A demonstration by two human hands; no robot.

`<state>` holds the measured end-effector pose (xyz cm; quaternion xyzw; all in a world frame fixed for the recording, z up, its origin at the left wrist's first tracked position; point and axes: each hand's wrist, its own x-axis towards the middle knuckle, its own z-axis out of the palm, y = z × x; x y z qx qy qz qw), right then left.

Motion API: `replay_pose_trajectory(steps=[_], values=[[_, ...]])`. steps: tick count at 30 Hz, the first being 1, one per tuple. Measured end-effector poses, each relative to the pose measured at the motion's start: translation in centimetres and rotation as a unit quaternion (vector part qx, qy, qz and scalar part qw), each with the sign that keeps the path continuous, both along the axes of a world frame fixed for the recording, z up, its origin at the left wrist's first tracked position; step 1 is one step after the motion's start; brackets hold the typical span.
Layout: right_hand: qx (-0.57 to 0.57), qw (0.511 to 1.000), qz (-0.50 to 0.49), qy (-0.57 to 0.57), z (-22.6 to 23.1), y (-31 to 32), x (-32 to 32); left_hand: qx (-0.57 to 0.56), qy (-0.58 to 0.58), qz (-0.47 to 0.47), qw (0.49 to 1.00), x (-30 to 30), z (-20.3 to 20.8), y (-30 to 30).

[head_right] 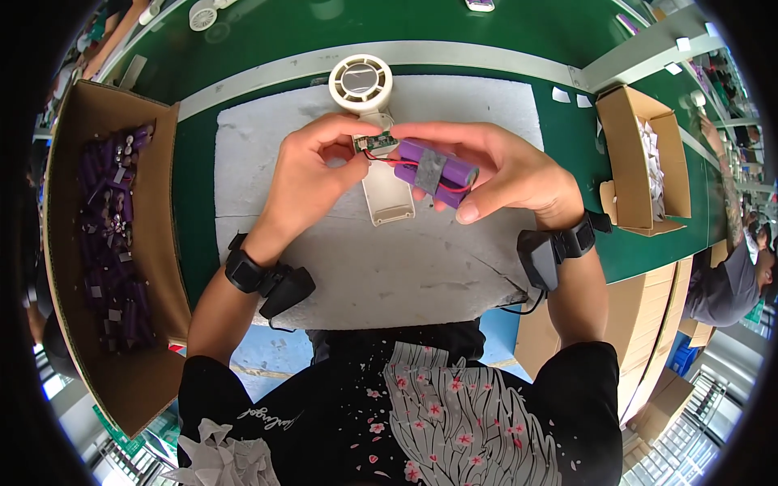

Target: Assembling handheld electronic fans by connecting internal components and placing them into the housing.

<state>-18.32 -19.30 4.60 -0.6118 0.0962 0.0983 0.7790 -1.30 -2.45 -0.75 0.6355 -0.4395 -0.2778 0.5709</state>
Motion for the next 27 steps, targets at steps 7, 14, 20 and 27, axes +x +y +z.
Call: replay_pose_trajectory(steps=[7,14,20,27], values=[[0.072,0.996,-0.052,-0.007,-0.4,0.3,0.1,-0.016,-0.048,-0.022,0.998,0.4,0.4,0.2],[0.002,0.993,-0.113,-0.043,-0.2,0.5,0.4,-0.019,-0.102,-0.022,0.994,0.3,1.0,0.0],[-0.003,0.985,-0.141,-0.099,-0.7,1.6,0.5,-0.023,-0.1,-0.003,0.995,0.1,1.0,-0.3],[-0.163,0.981,-0.057,-0.087,0.4,2.5,0.1,0.009,-0.121,-0.02,0.992,0.5,1.1,0.0]])
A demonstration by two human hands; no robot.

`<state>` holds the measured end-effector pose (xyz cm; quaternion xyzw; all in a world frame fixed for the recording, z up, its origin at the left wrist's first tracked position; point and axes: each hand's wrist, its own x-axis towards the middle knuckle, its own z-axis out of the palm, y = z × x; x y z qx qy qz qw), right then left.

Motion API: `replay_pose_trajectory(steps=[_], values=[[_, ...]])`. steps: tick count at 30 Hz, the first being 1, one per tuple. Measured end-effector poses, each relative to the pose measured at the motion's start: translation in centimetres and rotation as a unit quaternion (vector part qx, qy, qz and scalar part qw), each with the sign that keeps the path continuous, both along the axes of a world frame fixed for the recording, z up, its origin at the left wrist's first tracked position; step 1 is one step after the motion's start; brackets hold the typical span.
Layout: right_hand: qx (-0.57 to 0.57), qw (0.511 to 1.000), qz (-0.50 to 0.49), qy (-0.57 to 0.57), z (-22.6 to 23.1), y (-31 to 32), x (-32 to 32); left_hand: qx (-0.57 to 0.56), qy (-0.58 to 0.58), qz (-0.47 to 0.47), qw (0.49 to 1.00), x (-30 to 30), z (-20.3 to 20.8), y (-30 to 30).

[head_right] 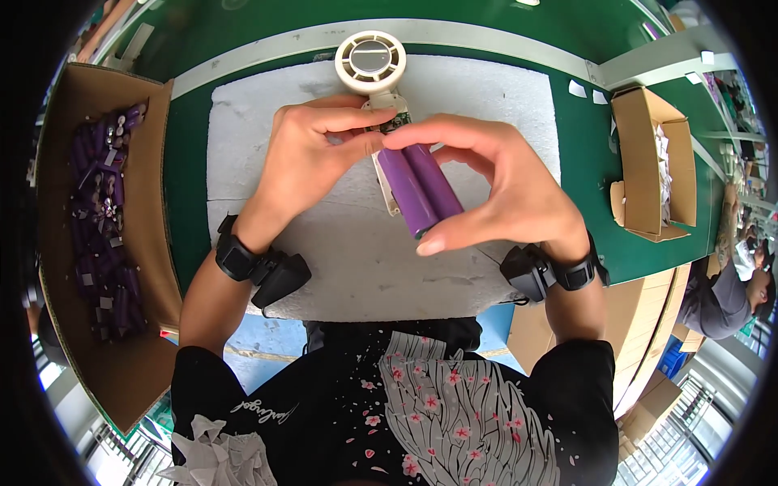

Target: Assembling handheld electronic fans by connecting internal components and placing them into the housing.

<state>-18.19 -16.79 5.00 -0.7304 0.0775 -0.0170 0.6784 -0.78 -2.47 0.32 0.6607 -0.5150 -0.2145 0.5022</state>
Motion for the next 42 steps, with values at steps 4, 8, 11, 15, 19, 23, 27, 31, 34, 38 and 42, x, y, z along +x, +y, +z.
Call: replay_pose_trajectory(steps=[4,8,11,15,19,23,27,31,34,38,42], values=[[-0.192,0.979,0.052,-0.038,-0.1,0.4,0.0,0.004,-0.002,-0.005,1.0,0.0,0.0,0.0],[-0.27,0.962,0.025,-0.035,-0.2,1.4,-0.1,-0.017,-0.031,-0.003,0.999,0.0,-0.2,0.1],[-0.283,0.957,-0.004,-0.056,-0.6,1.6,-0.2,0.002,-0.054,-0.016,0.998,0.2,0.2,0.1],[-0.335,0.94,-0.028,-0.065,-0.3,1.7,-0.2,0.016,-0.068,-0.032,0.997,0.3,0.5,0.2],[-0.312,0.948,-0.016,-0.056,-0.5,1.3,0.0,0.02,-0.062,-0.042,0.997,0.4,0.6,0.3],[-0.358,0.93,0.012,-0.087,-0.7,1.4,0.1,-0.016,-0.055,-0.033,0.998,0.3,-0.1,0.1],[-0.386,0.92,-0.009,-0.07,-0.7,1.9,0.2,-0.036,-0.065,-0.028,0.997,0.4,-0.5,0.1],[-0.39,0.919,-0.023,-0.059,-0.9,2.0,0.1,-0.009,-0.093,-0.046,0.995,0.6,0.0,0.2],[-0.396,0.916,-0.024,-0.053,-0.9,2.1,0.0,0.009,-0.108,-0.053,0.993,0.5,0.4,0.3],[-0.358,0.933,-0.033,-0.018,-0.7,2.6,-0.1,0.014,-0.099,-0.05,0.994,0.5,0.5,0.3],[-0.401,0.914,-0.034,-0.048,-0.9,2.8,-0.1,0.011,-0.07,-0.05,0.996,0.4,0.5,0.3]])
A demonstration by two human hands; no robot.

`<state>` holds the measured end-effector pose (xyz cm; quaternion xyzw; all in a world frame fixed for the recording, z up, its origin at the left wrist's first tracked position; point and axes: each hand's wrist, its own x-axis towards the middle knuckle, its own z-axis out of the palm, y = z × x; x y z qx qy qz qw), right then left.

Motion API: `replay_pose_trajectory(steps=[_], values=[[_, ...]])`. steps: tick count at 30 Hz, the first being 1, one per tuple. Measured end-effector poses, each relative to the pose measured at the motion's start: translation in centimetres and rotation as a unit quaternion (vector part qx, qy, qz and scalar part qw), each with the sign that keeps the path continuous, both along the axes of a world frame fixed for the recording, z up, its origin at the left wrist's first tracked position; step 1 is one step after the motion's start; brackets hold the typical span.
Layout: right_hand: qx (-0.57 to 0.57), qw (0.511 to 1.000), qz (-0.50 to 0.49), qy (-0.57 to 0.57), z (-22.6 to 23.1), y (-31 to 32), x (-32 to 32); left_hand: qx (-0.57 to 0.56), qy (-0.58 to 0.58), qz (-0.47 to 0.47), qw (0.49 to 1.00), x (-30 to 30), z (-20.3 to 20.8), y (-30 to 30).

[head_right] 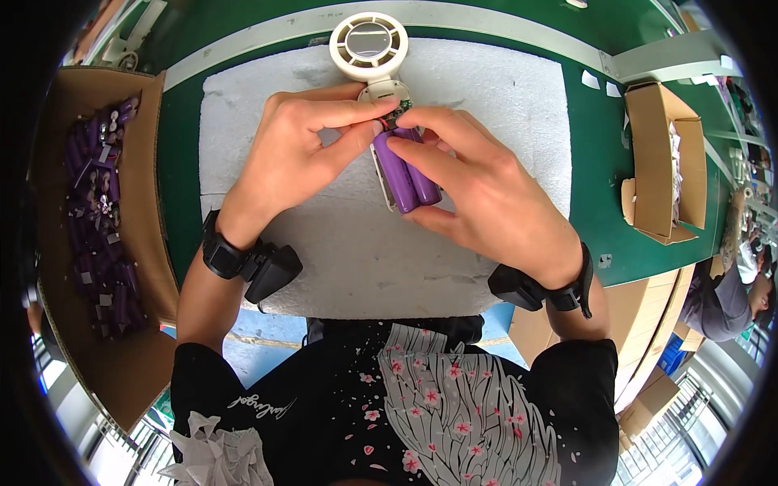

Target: Assembling handheld electronic fans by connecting internal components and placing them into the housing.

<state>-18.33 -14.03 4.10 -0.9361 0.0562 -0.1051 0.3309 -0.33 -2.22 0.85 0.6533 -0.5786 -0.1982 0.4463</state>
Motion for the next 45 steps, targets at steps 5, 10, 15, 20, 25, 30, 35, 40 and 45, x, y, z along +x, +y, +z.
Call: replay_pose_trajectory(steps=[5,10,15,20,25,30,35,40,45], values=[[-0.028,1.0,0.002,-0.009,-0.2,-0.2,-0.3,0.002,-0.019,-0.001,1.0,0.1,-0.2,0.0],[-0.037,0.999,0.006,-0.014,0.0,-0.2,-0.2,-0.009,-0.028,0.002,1.0,0.2,0.0,0.0],[-0.058,0.998,0.011,-0.034,-0.4,0.2,0.0,-0.015,0.017,0.017,1.0,-0.2,-0.3,-0.2],[-0.088,0.995,0.007,-0.045,-0.3,0.3,-0.1,-0.01,0.021,0.02,1.0,-0.1,-0.4,-0.3],[-0.093,0.994,0.016,-0.054,-0.5,0.2,0.1,0.001,0.064,0.021,0.998,0.1,-0.6,-0.2],[-0.057,0.997,0.014,-0.056,-1.3,0.0,0.1,0.03,0.113,0.022,0.993,0.6,-0.7,0.0],[-0.005,0.999,-0.017,-0.033,-1.1,0.2,0.3,0.034,0.111,-0.025,0.993,1.0,-0.2,0.1],[0.02,0.999,-0.035,-0.006,-1.2,0.2,0.5,0.071,0.139,-0.031,0.987,1.1,-0.3,-0.1],[0.04,0.998,-0.05,0.015,-1.0,-0.1,0.9,0.08,0.17,-0.018,0.982,0.8,-0.3,-0.4]])
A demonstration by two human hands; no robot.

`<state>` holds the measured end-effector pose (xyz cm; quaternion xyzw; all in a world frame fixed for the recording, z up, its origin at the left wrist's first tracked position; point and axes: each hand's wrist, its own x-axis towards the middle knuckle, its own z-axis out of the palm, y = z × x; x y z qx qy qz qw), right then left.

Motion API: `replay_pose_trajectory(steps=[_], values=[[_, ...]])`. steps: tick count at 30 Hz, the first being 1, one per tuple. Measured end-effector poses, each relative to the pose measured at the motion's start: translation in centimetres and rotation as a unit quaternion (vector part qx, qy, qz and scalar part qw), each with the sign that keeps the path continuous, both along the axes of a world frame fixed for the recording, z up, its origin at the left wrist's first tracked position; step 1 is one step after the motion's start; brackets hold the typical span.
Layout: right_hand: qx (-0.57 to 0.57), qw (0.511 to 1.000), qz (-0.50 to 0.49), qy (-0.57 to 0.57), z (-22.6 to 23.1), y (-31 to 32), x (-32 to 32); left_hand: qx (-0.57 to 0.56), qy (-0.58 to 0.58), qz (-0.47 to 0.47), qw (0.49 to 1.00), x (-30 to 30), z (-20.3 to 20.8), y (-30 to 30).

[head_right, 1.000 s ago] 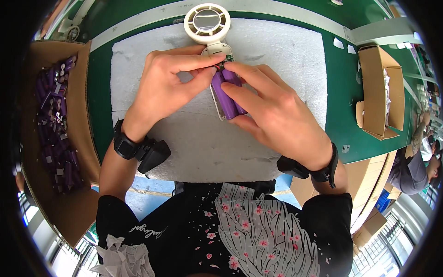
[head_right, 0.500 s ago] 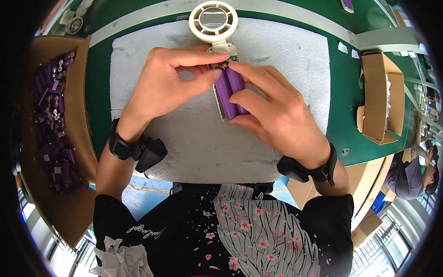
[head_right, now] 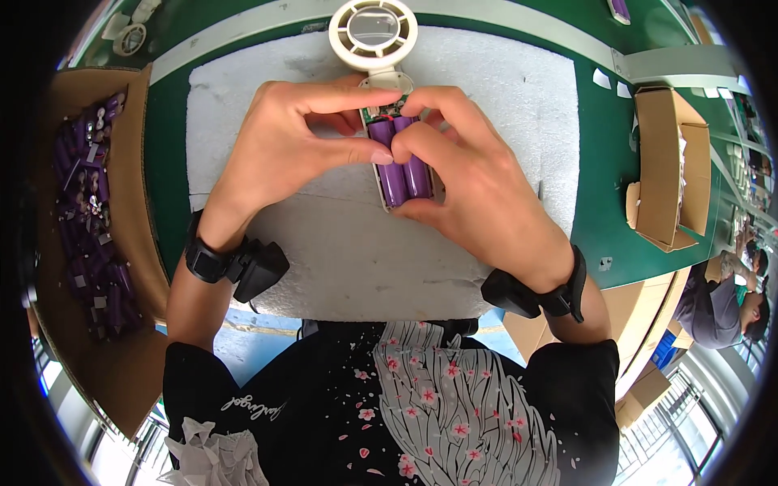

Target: Assembling handheld electronic fans by connecting internal components and placing them into the housing.

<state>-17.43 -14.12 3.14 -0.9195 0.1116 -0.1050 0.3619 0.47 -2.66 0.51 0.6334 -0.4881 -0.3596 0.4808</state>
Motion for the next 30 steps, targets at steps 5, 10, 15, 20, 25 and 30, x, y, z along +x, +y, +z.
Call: replay_pose_trajectory(steps=[5,10,15,20,25,30], values=[[0.01,0.997,-0.026,-0.072,-0.5,-0.6,0.9,-0.042,0.01,0.011,0.999,-0.3,-0.5,0.3],[0.024,0.993,-0.071,-0.094,-1.0,0.1,0.7,-0.111,-0.102,-0.011,0.989,-1.4,-0.3,0.4],[0.198,0.973,-0.114,-0.026,-1.0,-0.1,0.3,-0.096,-0.103,-0.029,0.99,-1.6,0.1,0.4],[0.185,0.981,-0.063,-0.003,-0.1,-0.8,-0.1,-0.098,-0.134,-0.034,0.986,-1.5,-0.3,0.5],[-0.027,1.0,-0.008,0.004,1.2,0.5,-1.4,-0.124,-0.111,-0.034,0.985,-1.1,-0.8,0.4],[-0.143,0.988,0.06,0.012,2.2,2.0,-2.0,-0.156,-0.103,-0.039,0.982,-1.4,-0.8,0.3]])
